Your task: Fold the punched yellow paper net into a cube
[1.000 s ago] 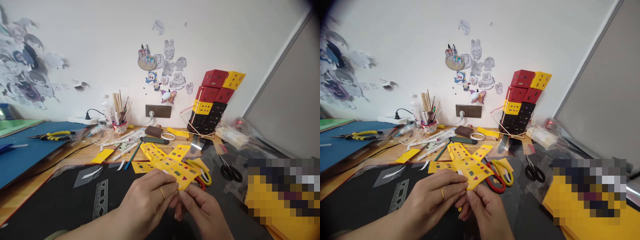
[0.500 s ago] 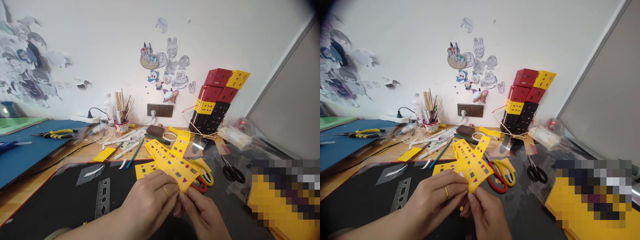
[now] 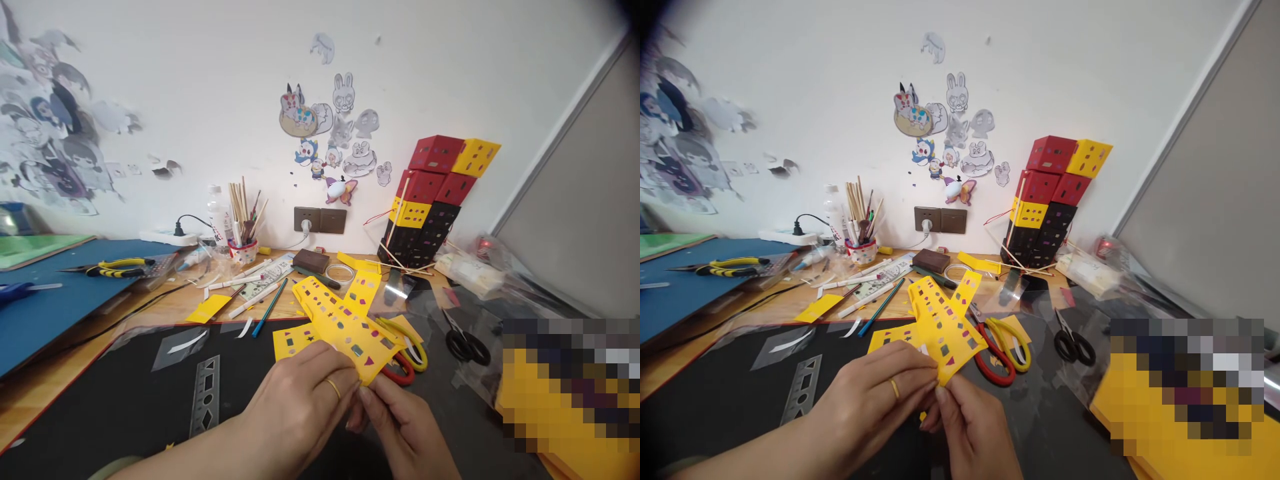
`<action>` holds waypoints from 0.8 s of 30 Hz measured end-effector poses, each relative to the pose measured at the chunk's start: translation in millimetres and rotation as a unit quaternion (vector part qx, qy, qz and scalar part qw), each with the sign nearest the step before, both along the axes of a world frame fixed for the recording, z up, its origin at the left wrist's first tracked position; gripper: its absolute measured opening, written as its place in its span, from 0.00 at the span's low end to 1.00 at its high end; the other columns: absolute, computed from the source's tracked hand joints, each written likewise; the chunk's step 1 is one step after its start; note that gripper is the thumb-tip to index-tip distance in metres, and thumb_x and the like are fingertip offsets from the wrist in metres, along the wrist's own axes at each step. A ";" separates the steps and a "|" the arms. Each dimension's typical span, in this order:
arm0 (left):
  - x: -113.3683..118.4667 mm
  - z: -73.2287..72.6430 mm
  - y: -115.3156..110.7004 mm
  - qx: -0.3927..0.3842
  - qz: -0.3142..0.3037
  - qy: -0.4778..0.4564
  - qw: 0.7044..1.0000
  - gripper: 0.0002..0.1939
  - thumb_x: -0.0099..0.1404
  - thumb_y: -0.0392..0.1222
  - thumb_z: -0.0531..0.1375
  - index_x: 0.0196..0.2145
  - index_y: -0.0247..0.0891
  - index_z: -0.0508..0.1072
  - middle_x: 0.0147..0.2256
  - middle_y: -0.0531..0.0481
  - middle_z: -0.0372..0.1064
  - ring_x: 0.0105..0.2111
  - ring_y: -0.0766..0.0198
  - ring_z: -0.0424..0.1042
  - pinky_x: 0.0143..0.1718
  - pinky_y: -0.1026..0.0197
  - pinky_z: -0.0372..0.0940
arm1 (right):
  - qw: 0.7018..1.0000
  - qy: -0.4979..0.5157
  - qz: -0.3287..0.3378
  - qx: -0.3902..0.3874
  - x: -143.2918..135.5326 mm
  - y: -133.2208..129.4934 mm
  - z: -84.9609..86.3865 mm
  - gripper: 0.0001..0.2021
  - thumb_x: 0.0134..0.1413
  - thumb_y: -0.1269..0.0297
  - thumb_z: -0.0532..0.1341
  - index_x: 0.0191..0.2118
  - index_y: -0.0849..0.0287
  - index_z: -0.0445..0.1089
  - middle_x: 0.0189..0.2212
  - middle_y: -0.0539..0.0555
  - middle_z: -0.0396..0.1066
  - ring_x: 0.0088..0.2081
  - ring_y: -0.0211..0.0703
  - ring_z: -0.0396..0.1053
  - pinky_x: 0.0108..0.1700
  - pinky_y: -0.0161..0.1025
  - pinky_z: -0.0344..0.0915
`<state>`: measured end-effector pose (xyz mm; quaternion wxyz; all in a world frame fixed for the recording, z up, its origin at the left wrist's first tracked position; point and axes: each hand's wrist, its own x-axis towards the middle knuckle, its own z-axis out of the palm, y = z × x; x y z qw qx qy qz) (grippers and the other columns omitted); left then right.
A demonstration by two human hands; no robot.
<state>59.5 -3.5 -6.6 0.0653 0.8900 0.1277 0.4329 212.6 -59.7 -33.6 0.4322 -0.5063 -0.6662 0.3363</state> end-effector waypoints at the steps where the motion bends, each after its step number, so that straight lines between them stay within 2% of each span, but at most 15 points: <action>1: 0.6 0.4 -0.3 0.014 0.002 0.000 1.000 0.07 0.65 0.30 0.51 0.38 0.30 0.68 0.31 0.43 0.69 0.30 0.61 0.68 0.30 0.61 0.68 | 1.000 -0.003 0.000 -0.004 -0.3 0.0 -0.5 0.15 0.60 0.62 0.47 0.25 0.58 0.61 0.22 0.51 0.67 0.26 0.37 0.66 0.30 0.30 0.61; 4: 1.5 -0.7 0.7 0.034 0.002 0.011 0.999 0.06 0.65 0.30 0.52 0.38 0.28 0.67 0.30 0.42 0.69 0.30 0.61 0.68 0.29 0.60 0.68 | 1.000 -0.013 0.005 -0.013 -1.1 0.6 -2.4 0.15 0.60 0.62 0.47 0.25 0.58 0.61 0.22 0.51 0.67 0.26 0.37 0.66 0.30 0.31 0.60; 12: -1.0 -5.3 5.0 0.002 -0.020 0.033 0.999 0.09 0.66 0.32 0.48 0.31 0.32 0.66 0.34 0.42 0.68 0.31 0.61 0.66 0.29 0.60 0.67 | 1.000 -0.001 -0.004 -0.010 -0.2 2.3 -4.9 0.15 0.60 0.62 0.47 0.24 0.59 0.62 0.21 0.51 0.68 0.25 0.37 0.66 0.29 0.30 0.61; 20: 0.6 -11.3 0.9 0.047 0.011 0.049 0.998 0.07 0.65 0.32 0.51 0.35 0.29 0.68 0.31 0.42 0.68 0.31 0.61 0.66 0.29 0.61 0.69 | 0.999 0.019 -0.003 -0.032 -1.2 2.2 -7.4 0.14 0.59 0.61 0.48 0.26 0.59 0.62 0.22 0.51 0.65 0.25 0.38 0.65 0.29 0.32 0.61; 24: 2.5 -13.2 3.0 0.056 0.017 0.028 0.998 0.06 0.65 0.32 0.51 0.36 0.29 0.68 0.30 0.43 0.68 0.31 0.61 0.67 0.30 0.60 0.68 | 0.998 0.047 -0.003 -0.050 -2.2 2.4 -7.3 0.14 0.59 0.60 0.49 0.26 0.59 0.62 0.21 0.50 0.64 0.25 0.38 0.64 0.29 0.32 0.61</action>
